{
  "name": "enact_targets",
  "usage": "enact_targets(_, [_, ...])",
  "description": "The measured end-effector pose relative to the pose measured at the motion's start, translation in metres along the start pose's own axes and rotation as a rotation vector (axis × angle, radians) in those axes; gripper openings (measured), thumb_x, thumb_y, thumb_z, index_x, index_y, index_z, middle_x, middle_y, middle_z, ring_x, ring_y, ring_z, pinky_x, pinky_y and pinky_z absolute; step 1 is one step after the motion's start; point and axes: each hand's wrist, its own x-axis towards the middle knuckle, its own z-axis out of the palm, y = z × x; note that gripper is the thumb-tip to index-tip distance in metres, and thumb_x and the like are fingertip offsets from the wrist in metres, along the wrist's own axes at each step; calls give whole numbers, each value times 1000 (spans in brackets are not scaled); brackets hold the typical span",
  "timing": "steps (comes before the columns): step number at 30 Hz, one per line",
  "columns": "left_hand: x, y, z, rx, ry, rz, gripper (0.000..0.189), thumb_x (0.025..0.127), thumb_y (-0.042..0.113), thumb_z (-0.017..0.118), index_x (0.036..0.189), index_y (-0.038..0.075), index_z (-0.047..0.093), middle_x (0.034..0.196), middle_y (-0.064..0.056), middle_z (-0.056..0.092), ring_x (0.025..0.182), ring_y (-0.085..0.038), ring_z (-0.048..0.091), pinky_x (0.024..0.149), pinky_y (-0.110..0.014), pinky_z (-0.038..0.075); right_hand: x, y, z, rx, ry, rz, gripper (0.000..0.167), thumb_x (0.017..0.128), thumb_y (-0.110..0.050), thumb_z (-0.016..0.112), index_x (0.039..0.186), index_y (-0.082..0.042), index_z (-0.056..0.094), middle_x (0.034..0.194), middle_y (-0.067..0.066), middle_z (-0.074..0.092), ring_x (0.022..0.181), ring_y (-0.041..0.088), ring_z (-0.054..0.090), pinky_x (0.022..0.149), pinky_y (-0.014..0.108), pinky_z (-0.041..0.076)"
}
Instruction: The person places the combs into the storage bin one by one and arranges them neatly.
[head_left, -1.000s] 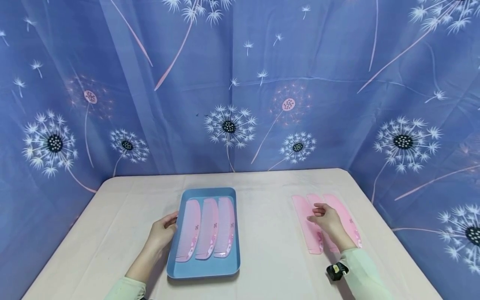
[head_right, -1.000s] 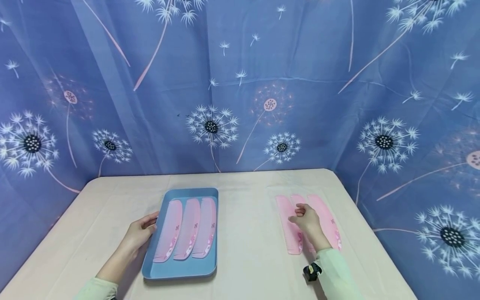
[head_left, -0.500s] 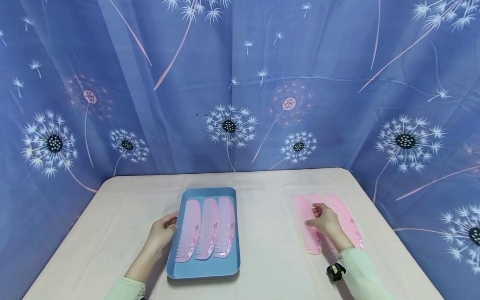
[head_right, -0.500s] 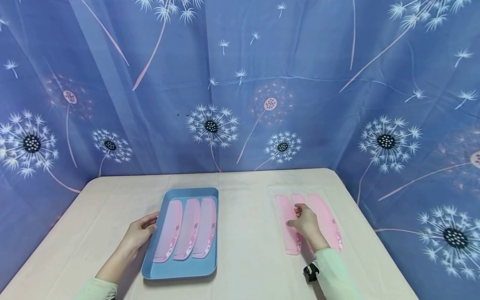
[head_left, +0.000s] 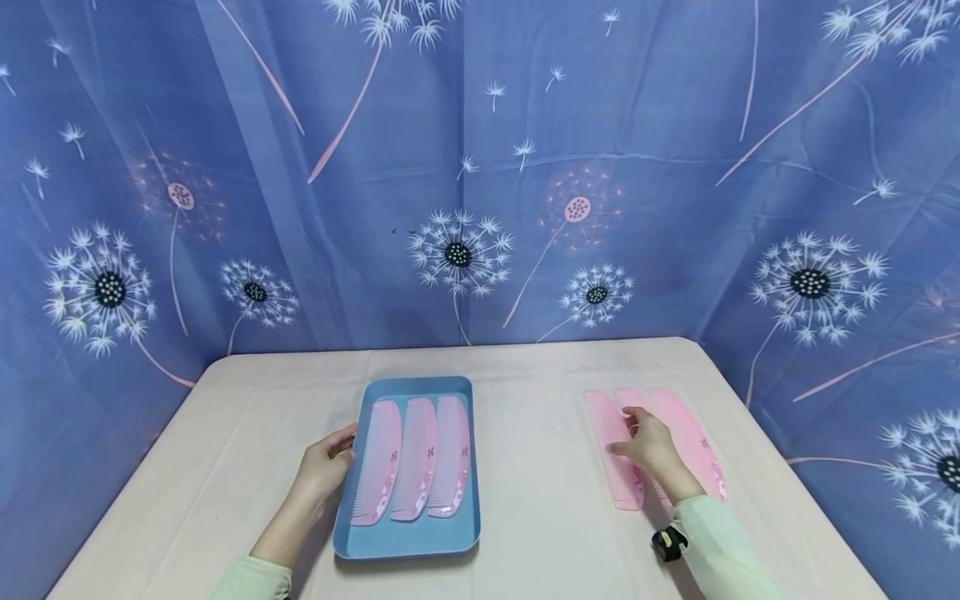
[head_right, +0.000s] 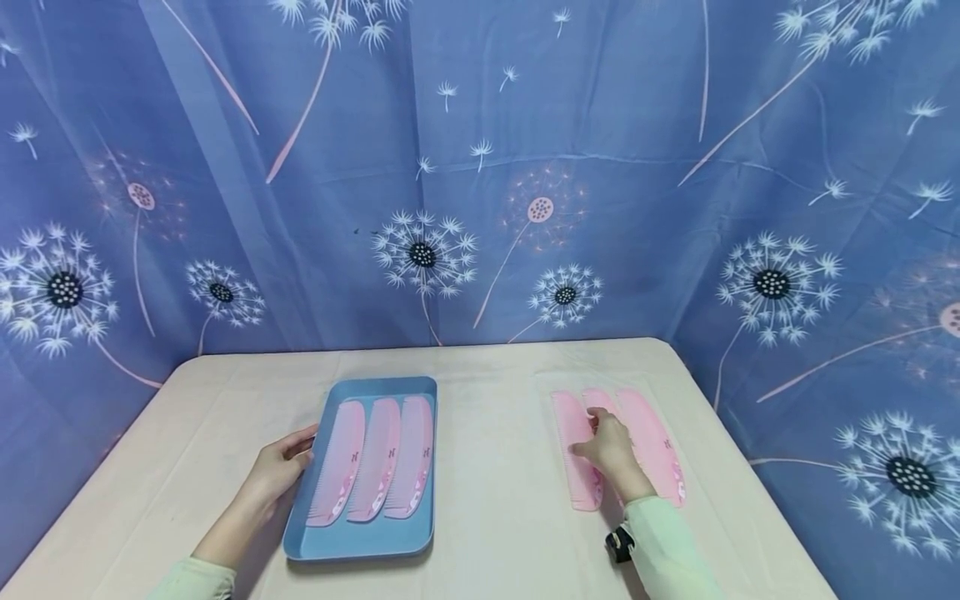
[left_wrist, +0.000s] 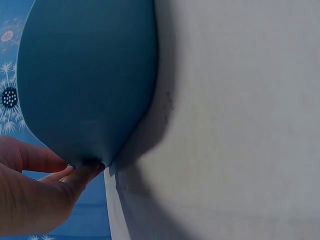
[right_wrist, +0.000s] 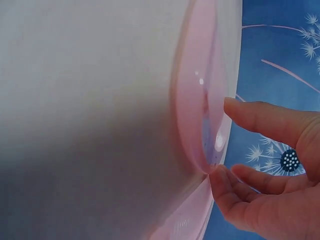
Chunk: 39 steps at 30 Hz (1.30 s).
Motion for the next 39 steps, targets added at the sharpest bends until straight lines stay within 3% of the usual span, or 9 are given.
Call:
enact_targets(6, [-1,-1,0,-10,0,-5,50,90,-7,39,140,-8,40,135,-32,46,125,-44,45,104,-51,41,0,-5,1,-56,-11,26,73,65,-6,81,126,17,47,102,29,60,93,37,57,85,50,49])
enact_targets(18, [0,-1,-1,-21,-5,-9,50,91,-7,39,141,-7,40,135,-32,46,125,-43,44,105,-51,40,1,-12,2,-84,-52,92,71,70,-10,79,127,18,46,112,35,59,101,46,58,88,58,47])
enact_targets(32, [1,-2,-1,-2,5,-6,49,91,-6,39,140,-6,42,135,-31,47,124,-43,46,104,-51,41,-1,-9,2,-32,-22,42,70,68,-10,81,125,15,48,107,37,60,93,44,62,78,49,55])
enact_targets(35, [2,-1,-1,-1,3,-5,49,92,-6,40,140,-6,42,135,-31,47,124,-42,46,104,-51,41,-1,-8,2,30,-22,47,63,73,-7,77,125,15,50,95,27,63,82,33,61,68,39,55])
enact_targets(39, [1,-1,-1,2,6,-10,49,92,-6,40,140,-5,42,134,-30,47,124,-42,46,103,-51,41,-3,-9,1,228,-71,89,52,81,-1,66,127,15,48,91,20,62,74,19,58,60,28,53])
